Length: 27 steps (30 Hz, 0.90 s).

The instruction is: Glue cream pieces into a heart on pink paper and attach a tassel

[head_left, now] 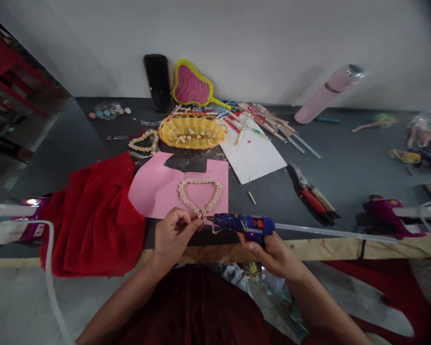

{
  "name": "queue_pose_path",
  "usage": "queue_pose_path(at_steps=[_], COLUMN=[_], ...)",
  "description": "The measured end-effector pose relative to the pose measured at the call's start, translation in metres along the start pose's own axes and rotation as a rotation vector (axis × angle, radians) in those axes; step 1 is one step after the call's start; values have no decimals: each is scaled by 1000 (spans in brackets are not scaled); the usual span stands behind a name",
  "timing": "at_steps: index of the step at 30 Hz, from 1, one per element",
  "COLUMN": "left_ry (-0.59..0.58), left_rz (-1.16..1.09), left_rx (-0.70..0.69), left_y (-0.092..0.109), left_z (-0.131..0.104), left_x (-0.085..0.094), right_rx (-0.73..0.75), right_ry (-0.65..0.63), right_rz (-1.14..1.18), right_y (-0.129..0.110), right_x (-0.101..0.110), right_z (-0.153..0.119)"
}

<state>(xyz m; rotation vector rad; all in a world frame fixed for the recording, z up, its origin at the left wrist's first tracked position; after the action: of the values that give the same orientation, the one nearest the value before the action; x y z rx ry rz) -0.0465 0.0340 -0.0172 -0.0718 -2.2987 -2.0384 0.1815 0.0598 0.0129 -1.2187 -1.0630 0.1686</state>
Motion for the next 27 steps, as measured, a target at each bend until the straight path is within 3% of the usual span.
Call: queue_pose_path(at_steps=[13,22,27], left_ry=[1,10,35], left_rz=[-49,-16,28], left_rx=[-10,-12,-25], left_y=[1,2,7], left_z=[1,-1,-1], left_x=[-1,-1,0], right_rx=[29,-12,-20], right_ry=[18,-13,78], right_rz=[11,-2,58], right_y=[-6,6,12], right_x=[3,-2,3], right_z=[1,-4,-9])
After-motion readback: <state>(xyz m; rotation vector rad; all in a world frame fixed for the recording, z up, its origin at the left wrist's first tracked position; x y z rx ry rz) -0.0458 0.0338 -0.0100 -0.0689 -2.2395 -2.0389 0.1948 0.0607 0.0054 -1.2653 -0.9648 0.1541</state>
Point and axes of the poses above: each hand's wrist, its own z-axis towards the middle knuckle, its own x-axis out of the back of the hand, y = z × x, the point moved 7 cm from there along z, towards the middle knuckle, and after that the axes turned 13 degrees about -y, right-handed, at the moved point
